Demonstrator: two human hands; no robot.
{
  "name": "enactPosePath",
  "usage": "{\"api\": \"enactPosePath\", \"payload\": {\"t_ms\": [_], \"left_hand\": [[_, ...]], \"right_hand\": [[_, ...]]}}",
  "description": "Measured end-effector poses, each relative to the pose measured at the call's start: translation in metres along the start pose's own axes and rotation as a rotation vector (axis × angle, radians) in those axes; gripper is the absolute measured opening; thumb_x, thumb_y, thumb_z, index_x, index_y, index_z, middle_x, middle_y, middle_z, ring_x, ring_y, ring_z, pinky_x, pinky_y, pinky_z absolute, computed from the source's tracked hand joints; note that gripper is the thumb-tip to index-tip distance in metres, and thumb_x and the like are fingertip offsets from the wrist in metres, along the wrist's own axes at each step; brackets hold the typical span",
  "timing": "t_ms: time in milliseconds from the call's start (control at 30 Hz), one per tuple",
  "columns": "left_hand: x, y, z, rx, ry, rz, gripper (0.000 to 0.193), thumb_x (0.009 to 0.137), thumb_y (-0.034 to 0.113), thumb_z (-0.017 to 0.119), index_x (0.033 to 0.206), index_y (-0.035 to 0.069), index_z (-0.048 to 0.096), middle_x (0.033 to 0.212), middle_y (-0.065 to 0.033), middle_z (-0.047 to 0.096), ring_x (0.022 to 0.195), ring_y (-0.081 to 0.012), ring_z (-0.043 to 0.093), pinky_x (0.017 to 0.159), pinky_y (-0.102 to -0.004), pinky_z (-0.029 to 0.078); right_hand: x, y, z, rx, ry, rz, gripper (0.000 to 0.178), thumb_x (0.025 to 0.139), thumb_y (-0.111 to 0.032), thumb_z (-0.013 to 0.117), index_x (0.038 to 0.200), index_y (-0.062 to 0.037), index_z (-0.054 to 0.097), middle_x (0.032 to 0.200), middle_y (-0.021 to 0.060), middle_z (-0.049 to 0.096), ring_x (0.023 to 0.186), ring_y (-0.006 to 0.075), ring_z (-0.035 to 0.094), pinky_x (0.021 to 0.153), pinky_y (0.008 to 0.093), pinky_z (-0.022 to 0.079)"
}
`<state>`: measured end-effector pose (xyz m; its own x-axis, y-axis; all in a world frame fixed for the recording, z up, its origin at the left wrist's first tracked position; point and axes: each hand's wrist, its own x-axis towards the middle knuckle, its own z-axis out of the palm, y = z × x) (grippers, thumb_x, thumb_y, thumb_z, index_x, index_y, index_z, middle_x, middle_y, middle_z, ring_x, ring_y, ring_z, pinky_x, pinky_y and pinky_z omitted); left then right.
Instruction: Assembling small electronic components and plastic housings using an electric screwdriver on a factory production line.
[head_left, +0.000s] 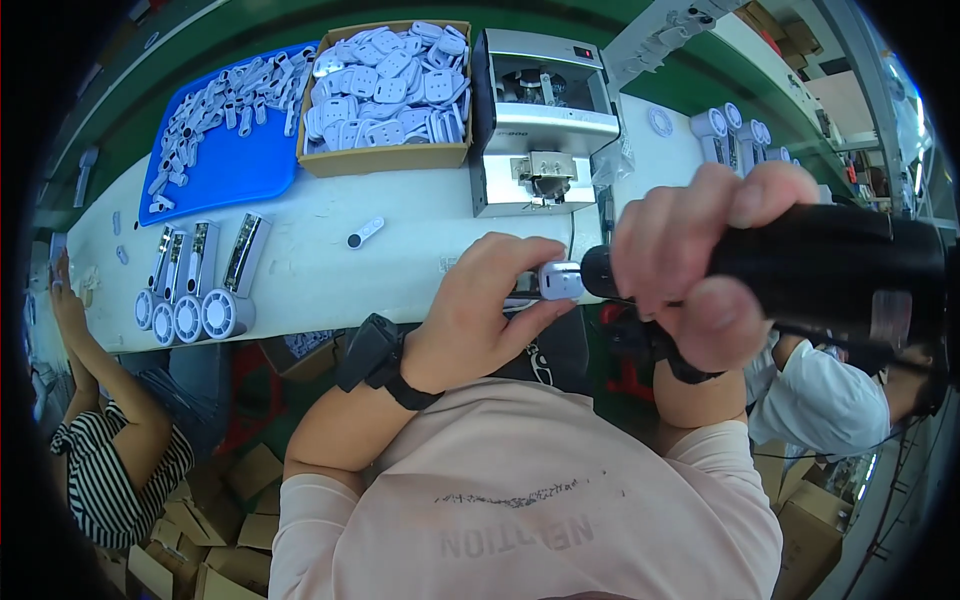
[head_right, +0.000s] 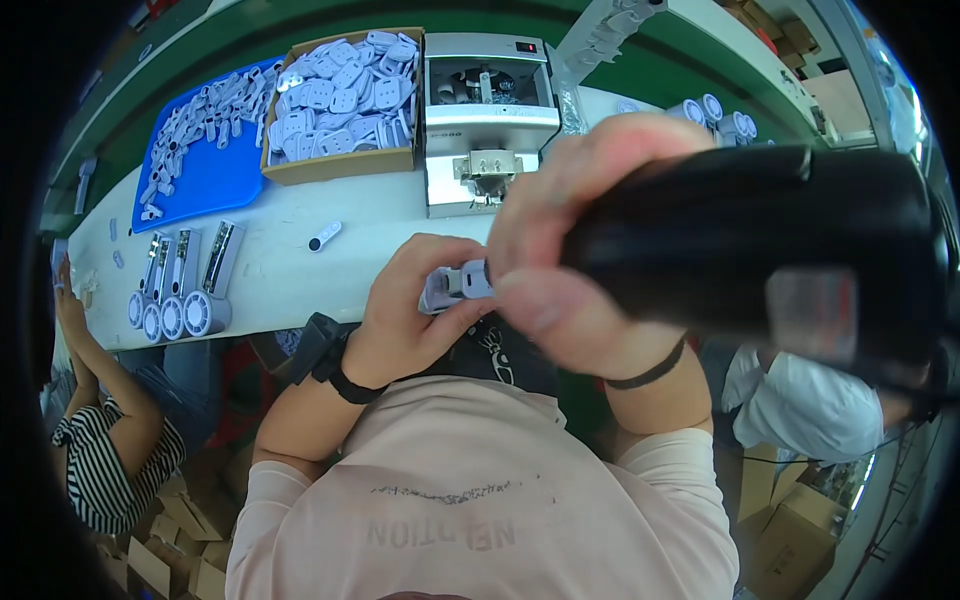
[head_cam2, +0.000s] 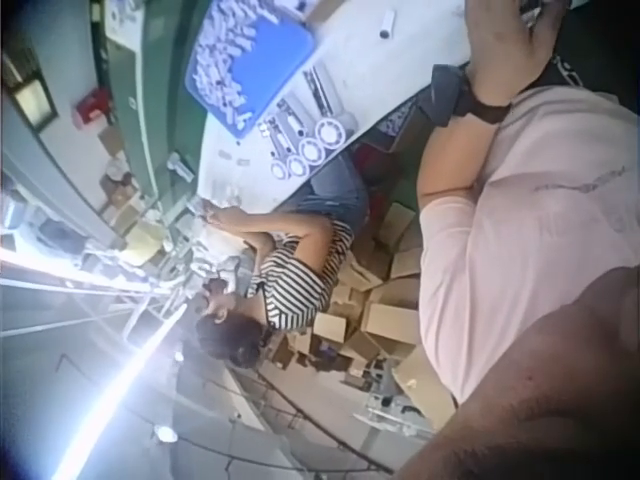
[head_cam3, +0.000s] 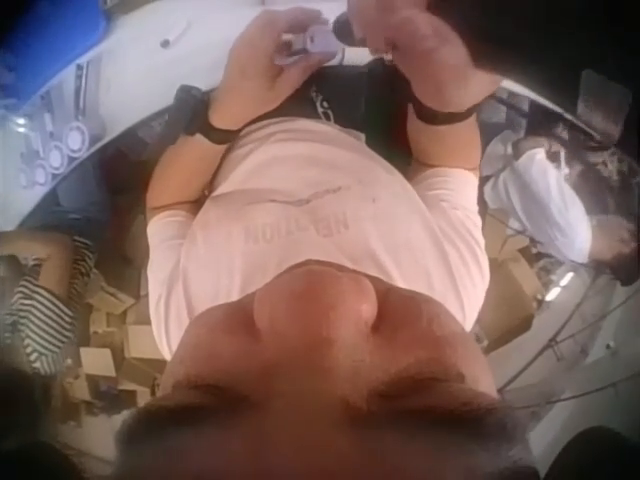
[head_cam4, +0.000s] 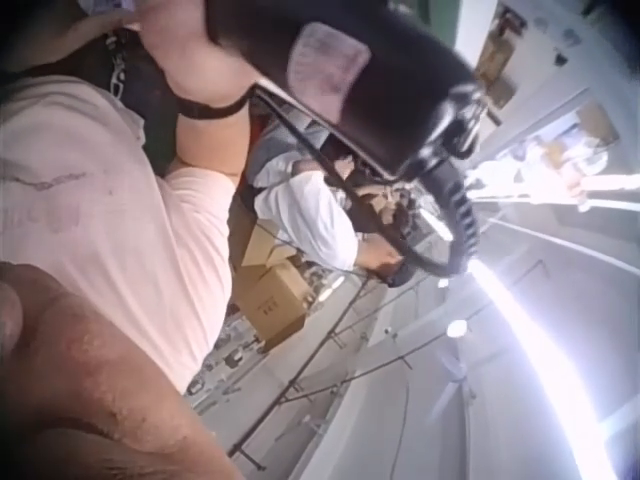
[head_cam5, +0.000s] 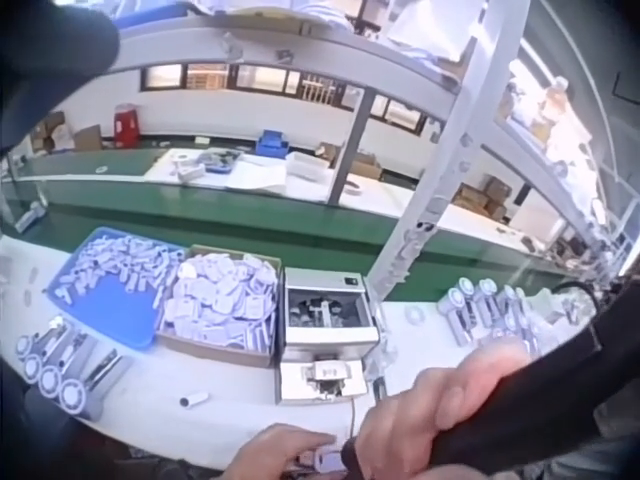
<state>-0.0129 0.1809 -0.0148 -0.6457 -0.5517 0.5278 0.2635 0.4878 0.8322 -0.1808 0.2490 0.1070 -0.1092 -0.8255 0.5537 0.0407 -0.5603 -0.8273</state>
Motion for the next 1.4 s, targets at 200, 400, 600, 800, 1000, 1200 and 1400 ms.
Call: {"api": "enactPosePath", "payload": {"t_ms": [200, 400, 600, 800, 1000, 1200, 1400], "left_hand": [[-0.011, -0.003, -0.011, 0.040, 0.010, -0.069, 0.046, 0.083, 0.006, 0.085, 0.125, 0.005, 0.065, 0.111, -0.0142, 0.071, 0.095, -0.0352, 0.067, 0.083, -0.0418, 0.054], [-0.014, 0.003, -0.010, 0.064, 0.009, -0.107, 0.046, 0.083, 0.007, 0.085, 0.125, 0.005, 0.065, 0.114, -0.0134, 0.072, 0.099, -0.0350, 0.068, 0.086, -0.0413, 0.055], [-0.003, -0.004, -0.008, 0.087, 0.034, 0.010, 0.043, 0.083, 0.006, 0.085, 0.123, 0.005, 0.067, 0.114, -0.0124, 0.073, 0.099, -0.0353, 0.068, 0.086, -0.0419, 0.055], [-0.003, -0.004, -0.003, 0.082, 0.061, 0.065, 0.039, 0.082, 0.004, 0.084, 0.119, 0.005, 0.070, 0.112, -0.0121, 0.073, 0.100, -0.0352, 0.068, 0.085, -0.0415, 0.055], [-0.001, -0.004, -0.003, 0.114, 0.015, 0.092, 0.036, 0.082, 0.004, 0.084, 0.116, 0.005, 0.072, 0.112, -0.0117, 0.073, 0.098, -0.0343, 0.068, 0.083, -0.0409, 0.054], [0.000, -0.006, -0.004, 0.118, 0.060, 0.091, 0.036, 0.082, 0.004, 0.084, 0.116, 0.007, 0.073, 0.111, -0.0108, 0.073, 0.096, -0.0335, 0.068, 0.082, -0.0409, 0.054], [0.002, -0.001, -0.002, 0.114, 0.079, 0.034, 0.035, 0.082, 0.005, 0.085, 0.115, 0.009, 0.074, 0.110, -0.0103, 0.073, 0.095, -0.0324, 0.068, 0.081, -0.0401, 0.054]], "right_hand": [[0.008, 0.059, -0.023, -0.139, 0.306, -0.007, 0.037, 0.092, 0.000, 0.072, 0.123, -0.0072, 0.052, 0.083, 0.0057, 0.060, 0.065, 0.0173, 0.059, 0.062, 0.0334, 0.052], [-0.002, 0.084, -0.029, -0.163, 0.377, 0.185, 0.040, 0.089, 0.006, 0.071, 0.122, -0.0051, 0.052, 0.084, 0.0078, 0.065, 0.066, 0.0204, 0.064, 0.064, 0.0344, 0.054], [-0.027, 0.044, -0.015, -0.139, 0.445, 0.174, 0.038, 0.091, 0.001, 0.071, 0.124, -0.0052, 0.053, 0.080, 0.0067, 0.061, 0.062, 0.0190, 0.060, 0.061, 0.0346, 0.052], [-0.006, -0.020, 0.012, 0.065, 0.223, -0.107, 0.040, 0.097, -0.012, 0.069, 0.132, -0.0099, 0.049, 0.079, 0.0051, 0.054, 0.059, 0.0167, 0.053, 0.058, 0.0351, 0.049], [-0.007, -0.004, 0.011, -0.080, 0.119, -0.010, 0.041, 0.100, -0.014, 0.068, 0.135, -0.0112, 0.047, 0.085, 0.0058, 0.056, 0.064, 0.0170, 0.055, 0.060, 0.0347, 0.050], [0.001, -0.004, 0.009, -0.169, 0.050, -0.024, 0.040, 0.099, -0.013, 0.069, 0.133, -0.0105, 0.048, 0.085, 0.0060, 0.057, 0.065, 0.0174, 0.056, 0.061, 0.0347, 0.050], [-0.003, -0.001, 0.010, -0.092, 0.115, 0.001, 0.039, 0.100, -0.013, 0.068, 0.132, -0.0094, 0.047, 0.084, 0.0061, 0.056, 0.065, 0.0176, 0.057, 0.061, 0.0347, 0.051]]}}
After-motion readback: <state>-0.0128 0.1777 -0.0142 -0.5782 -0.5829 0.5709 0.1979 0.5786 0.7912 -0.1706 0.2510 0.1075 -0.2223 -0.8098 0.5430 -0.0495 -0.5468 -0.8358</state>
